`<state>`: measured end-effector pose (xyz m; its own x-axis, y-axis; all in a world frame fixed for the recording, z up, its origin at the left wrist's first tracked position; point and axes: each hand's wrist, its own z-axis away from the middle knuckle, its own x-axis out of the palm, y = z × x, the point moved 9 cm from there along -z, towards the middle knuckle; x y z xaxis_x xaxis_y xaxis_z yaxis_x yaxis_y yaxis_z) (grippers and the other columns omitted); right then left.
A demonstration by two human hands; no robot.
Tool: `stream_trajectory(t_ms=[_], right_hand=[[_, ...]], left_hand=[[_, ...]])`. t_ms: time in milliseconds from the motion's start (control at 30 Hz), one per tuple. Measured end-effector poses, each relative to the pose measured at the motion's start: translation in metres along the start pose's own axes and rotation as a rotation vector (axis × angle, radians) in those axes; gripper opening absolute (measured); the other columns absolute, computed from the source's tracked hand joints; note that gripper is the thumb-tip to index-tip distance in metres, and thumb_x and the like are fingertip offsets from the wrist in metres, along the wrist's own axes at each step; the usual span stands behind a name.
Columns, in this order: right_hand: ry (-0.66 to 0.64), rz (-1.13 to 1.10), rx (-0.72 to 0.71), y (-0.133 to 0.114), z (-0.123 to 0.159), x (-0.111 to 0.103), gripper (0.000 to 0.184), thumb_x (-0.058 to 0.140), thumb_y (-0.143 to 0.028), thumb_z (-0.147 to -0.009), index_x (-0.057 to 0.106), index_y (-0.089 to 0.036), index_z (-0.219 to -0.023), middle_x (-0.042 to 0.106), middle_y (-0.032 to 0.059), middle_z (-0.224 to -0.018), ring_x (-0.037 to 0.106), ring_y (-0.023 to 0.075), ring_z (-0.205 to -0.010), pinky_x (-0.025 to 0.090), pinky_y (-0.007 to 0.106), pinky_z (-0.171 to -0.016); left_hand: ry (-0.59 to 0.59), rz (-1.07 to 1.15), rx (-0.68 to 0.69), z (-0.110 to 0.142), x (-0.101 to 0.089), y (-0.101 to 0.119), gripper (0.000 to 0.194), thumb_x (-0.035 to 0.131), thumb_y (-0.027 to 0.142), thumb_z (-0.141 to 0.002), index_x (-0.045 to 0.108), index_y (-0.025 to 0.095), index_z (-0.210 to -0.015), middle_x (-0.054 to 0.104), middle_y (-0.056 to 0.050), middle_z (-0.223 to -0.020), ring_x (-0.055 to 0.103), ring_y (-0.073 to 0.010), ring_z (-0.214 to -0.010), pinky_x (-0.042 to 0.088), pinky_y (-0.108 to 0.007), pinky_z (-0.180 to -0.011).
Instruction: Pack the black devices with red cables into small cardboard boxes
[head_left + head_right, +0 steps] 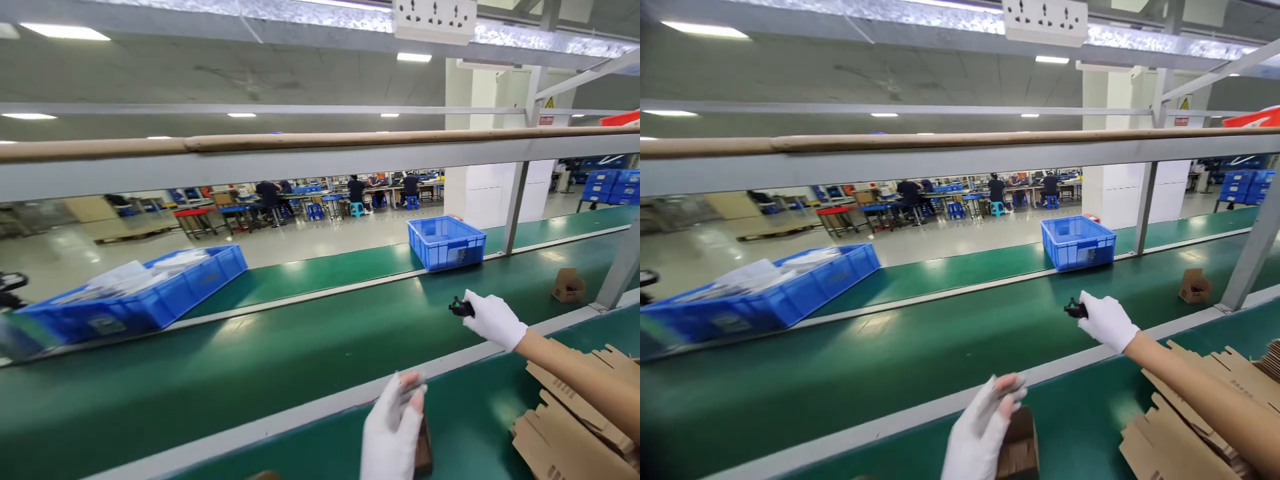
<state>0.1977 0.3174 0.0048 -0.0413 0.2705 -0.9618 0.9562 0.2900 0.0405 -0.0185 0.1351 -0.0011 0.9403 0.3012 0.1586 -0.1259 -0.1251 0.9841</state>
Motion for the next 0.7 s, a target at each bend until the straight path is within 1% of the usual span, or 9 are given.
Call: stream_trajectory(t_ms=[133,233,300,367,433,500,567,633,700], right_hand=[[0.222,-0.164,-0.376,-0.13,0.066,-0.077,0.017,0.051,-0.032,-0.08,0.051,-0.02,-0.093,0.06,0.0038,-0.073,0.055,0.0228,-0.063,0.031,0.031,-0.059],[0.286,-0.326,-0.575,-0.186,0.103,-0.104,0.019,0.046,-0.018,-0.079,0.054,-0.018,-0.096,0.062,0.0074,-0.087,0.056,0.0222,-0.068,0.035,0.033,-0.064],[0.252,-0.438,-0.578,-0.195,0.108,-0.105,0.038,0.044,-0.014,-0.077,0.051,-0.018,-0.114,0.06,0.0107,-0.107,0.058,0.0237,-0.082,0.039,0.033,-0.069],[0.05,-0.581,-0.536,-0.193,0.101,-0.09,0.046,0.043,-0.013,-0.075,0.047,-0.021,-0.121,0.061,0.0076,-0.111,0.058,0.0215,-0.084,0.041,0.031,-0.07],[-0.233,-0.701,-0.508,-0.187,0.098,-0.071,0.034,0.039,-0.012,-0.077,0.055,-0.024,-0.105,0.065,0.0005,-0.093,0.058,0.0166,-0.073,0.042,0.027,-0.065],[-0.408,-0.73,-0.531,-0.178,0.101,-0.066,0.022,0.037,-0.013,-0.082,0.056,-0.023,-0.084,0.064,-0.0037,-0.078,0.056,0.0134,-0.066,0.04,0.024,-0.062],[-0.371,-0.635,-0.581,-0.166,0.103,-0.083,0.019,0.038,-0.016,-0.086,0.055,-0.023,-0.078,0.062,-0.0044,-0.073,0.053,0.0124,-0.064,0.037,0.023,-0.061],[-0.205,-0.437,-0.694,-0.162,0.11,-0.113,0.017,0.039,-0.019,-0.089,0.054,-0.023,-0.082,0.06,-0.0031,-0.071,0.05,0.0126,-0.061,0.033,0.024,-0.057],[-0.033,-0.219,-0.852,-0.171,0.124,-0.142,0.018,0.038,-0.018,-0.09,0.055,-0.023,-0.087,0.058,-0.0013,-0.07,0.044,0.0131,-0.056,0.026,0.027,-0.055]], left_hand=[[-0.053,0.15,-0.008,0.005,0.019,-0.012,0.051,0.068,0.043,-0.075,0.058,0.016,-0.117,0.06,-0.014,-0.119,0.058,-0.0262,-0.109,0.047,-0.035,-0.095],[0.079,0.237,0.04,0.013,0.0,-0.007,0.048,0.066,0.043,-0.078,0.057,0.015,-0.116,0.062,-0.012,-0.117,0.058,-0.0257,-0.109,0.046,-0.035,-0.096],[0.151,0.236,0.078,0.017,-0.019,0.001,0.045,0.064,0.045,-0.079,0.058,0.015,-0.112,0.062,-0.012,-0.114,0.058,-0.0251,-0.107,0.047,-0.034,-0.093],[0.161,0.21,0.126,0.017,-0.038,0.012,0.043,0.06,0.046,-0.082,0.056,0.016,-0.112,0.062,-0.011,-0.115,0.058,-0.0234,-0.105,0.047,-0.032,-0.091],[0.141,0.158,0.161,0.014,-0.055,0.021,0.044,0.055,0.046,-0.085,0.05,0.017,-0.118,0.061,-0.01,-0.115,0.059,-0.0212,-0.102,0.047,-0.032,-0.091],[0.082,0.074,0.17,0.01,-0.066,0.027,0.047,0.051,0.045,-0.087,0.043,0.018,-0.125,0.06,-0.01,-0.114,0.059,-0.02,-0.102,0.045,-0.033,-0.093],[-0.001,-0.065,0.157,0.007,-0.07,0.029,0.046,0.051,0.041,-0.087,0.042,0.018,-0.126,0.06,-0.01,-0.114,0.057,-0.0208,-0.103,0.042,-0.034,-0.094],[-0.088,-0.263,0.154,0.007,-0.066,0.031,0.041,0.053,0.035,-0.086,0.046,0.019,-0.123,0.059,-0.01,-0.116,0.055,-0.0227,-0.107,0.04,-0.034,-0.095],[-0.227,-0.462,0.178,0.012,-0.05,0.032,0.036,0.054,0.026,-0.083,0.052,0.021,-0.118,0.06,-0.007,-0.113,0.054,-0.0232,-0.106,0.04,-0.033,-0.093]])
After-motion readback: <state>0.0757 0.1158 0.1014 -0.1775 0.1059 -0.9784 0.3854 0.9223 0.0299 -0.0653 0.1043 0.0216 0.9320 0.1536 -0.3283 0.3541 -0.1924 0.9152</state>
